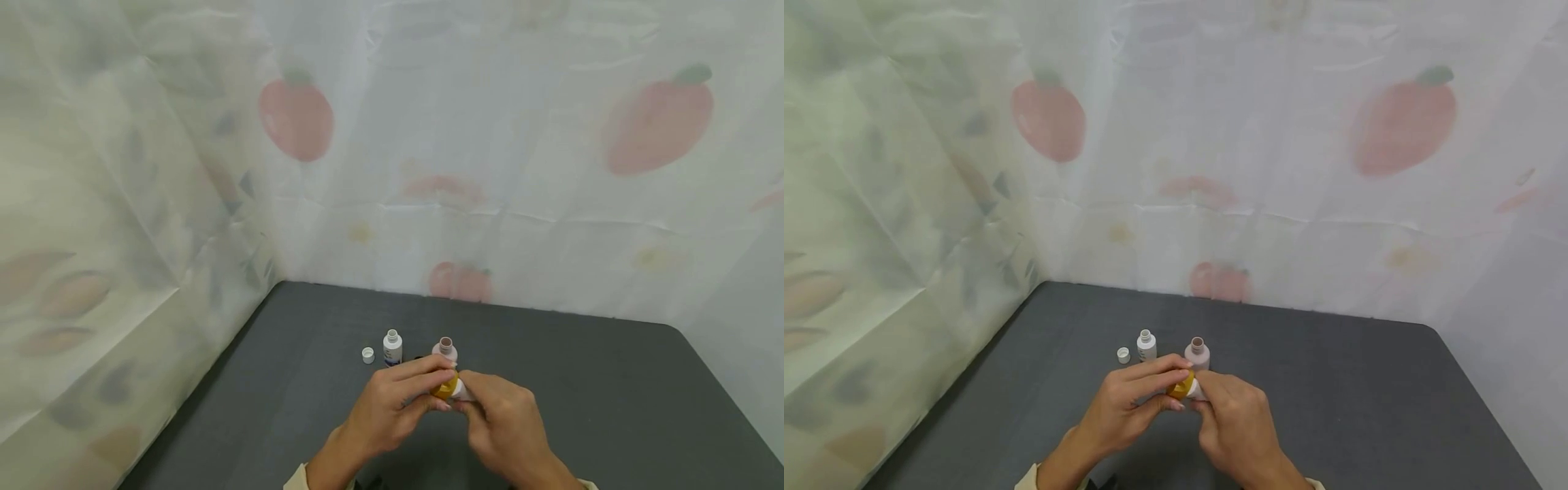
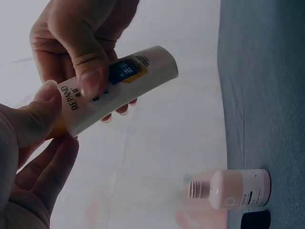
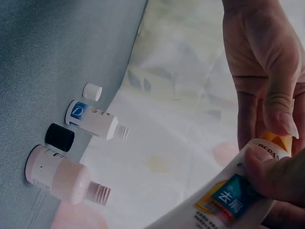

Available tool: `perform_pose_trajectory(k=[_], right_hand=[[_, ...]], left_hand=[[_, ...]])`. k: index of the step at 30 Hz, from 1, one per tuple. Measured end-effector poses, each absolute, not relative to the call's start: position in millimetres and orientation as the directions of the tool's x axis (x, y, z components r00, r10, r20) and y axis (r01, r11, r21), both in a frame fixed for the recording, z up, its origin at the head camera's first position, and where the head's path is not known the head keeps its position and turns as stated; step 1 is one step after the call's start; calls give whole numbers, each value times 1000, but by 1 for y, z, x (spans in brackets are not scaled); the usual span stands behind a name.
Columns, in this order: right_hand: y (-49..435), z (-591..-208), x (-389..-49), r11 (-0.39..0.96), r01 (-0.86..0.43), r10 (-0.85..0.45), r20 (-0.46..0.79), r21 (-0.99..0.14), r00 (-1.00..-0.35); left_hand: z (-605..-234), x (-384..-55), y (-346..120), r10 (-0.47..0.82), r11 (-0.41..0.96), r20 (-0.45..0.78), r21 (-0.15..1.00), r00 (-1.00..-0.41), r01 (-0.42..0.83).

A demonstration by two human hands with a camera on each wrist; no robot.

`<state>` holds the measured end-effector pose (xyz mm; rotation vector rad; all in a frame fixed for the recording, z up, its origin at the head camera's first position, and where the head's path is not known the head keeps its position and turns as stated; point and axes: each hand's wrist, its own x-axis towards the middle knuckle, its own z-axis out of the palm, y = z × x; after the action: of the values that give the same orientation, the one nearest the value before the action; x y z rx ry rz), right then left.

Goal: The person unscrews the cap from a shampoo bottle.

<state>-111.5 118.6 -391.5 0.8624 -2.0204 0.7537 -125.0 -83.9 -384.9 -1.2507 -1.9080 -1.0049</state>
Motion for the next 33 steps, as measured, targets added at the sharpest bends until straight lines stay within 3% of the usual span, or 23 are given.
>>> perform_pose_trajectory(k=[4,7,11,17,26,33], right_hand=[[118,-394,-114,581,-797,-303,866,-163,-398],[117,-396,-115,567,-813,-307,880,-136,-362],[116,-396,-116,560,-819,-307,887,-125,-345],[116,-394,-115,583,-801,-299,881,-134,-366],[115,-393,-112,587,-801,-283,897,-118,-339],[113,-393,-112,557,-824,-264,918,-105,-296]], left_hand=[[-384,-124,-84,452,287,844,170,-290,943],[-384,-124,-84,446,350,849,125,-282,928],[-382,-123,-84,427,403,843,146,-327,903],[-376,-120,-87,430,307,818,264,-381,914],[-372,-121,-86,426,268,862,171,-276,948],[-374,-120,-81,379,317,887,145,-265,937]])
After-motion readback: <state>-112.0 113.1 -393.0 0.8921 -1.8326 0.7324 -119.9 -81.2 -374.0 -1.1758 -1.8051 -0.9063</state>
